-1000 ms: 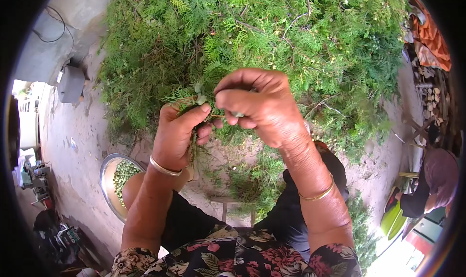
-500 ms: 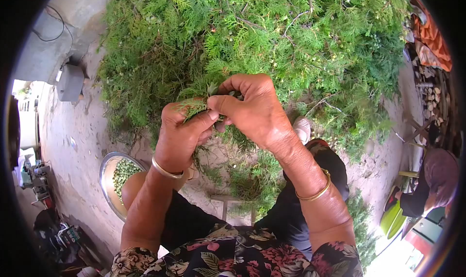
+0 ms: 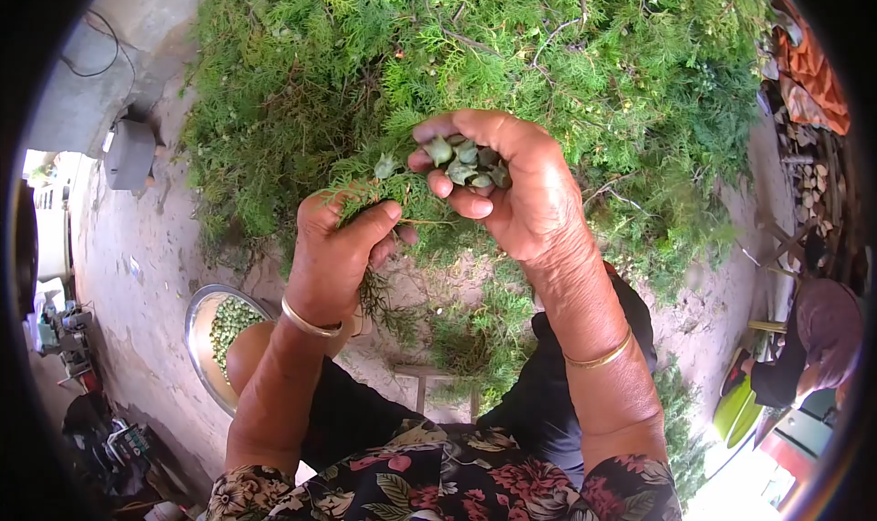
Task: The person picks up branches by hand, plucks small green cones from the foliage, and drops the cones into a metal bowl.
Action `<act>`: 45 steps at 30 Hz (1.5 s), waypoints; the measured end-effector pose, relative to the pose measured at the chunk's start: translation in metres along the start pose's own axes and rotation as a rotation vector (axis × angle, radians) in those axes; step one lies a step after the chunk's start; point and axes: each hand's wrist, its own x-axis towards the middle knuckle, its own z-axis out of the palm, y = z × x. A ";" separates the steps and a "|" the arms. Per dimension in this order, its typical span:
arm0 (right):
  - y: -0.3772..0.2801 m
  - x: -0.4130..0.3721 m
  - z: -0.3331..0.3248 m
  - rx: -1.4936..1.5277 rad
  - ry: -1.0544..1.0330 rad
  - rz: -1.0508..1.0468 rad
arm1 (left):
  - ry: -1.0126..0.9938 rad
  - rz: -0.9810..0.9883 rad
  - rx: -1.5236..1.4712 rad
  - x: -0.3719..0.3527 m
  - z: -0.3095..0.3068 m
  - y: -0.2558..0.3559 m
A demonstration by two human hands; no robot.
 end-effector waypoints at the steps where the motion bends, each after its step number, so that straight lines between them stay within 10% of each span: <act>1: 0.001 0.000 -0.002 0.000 0.000 0.000 | 0.010 0.012 0.020 0.001 -0.002 -0.001; 19: 0.037 0.006 0.005 -1.052 0.087 -0.585 | -0.088 0.234 0.394 0.007 -0.003 -0.012; 23: 0.020 0.001 0.008 -0.458 0.075 -0.115 | 0.024 0.587 0.415 0.007 -0.001 -0.022; 25: 0.019 0.001 0.008 -0.309 0.078 -0.062 | -0.018 0.449 0.406 0.007 -0.004 -0.016; 33: 0.018 0.018 0.005 -0.644 0.564 -0.572 | -0.099 0.594 0.731 0.007 0.002 -0.011; 38: -0.018 0.025 -0.026 0.266 0.305 -0.296 | -0.044 0.159 0.071 0.009 -0.013 0.002; 45: -0.006 0.014 -0.047 0.503 0.052 -0.139 | -0.134 -0.078 -0.773 0.011 -0.044 0.014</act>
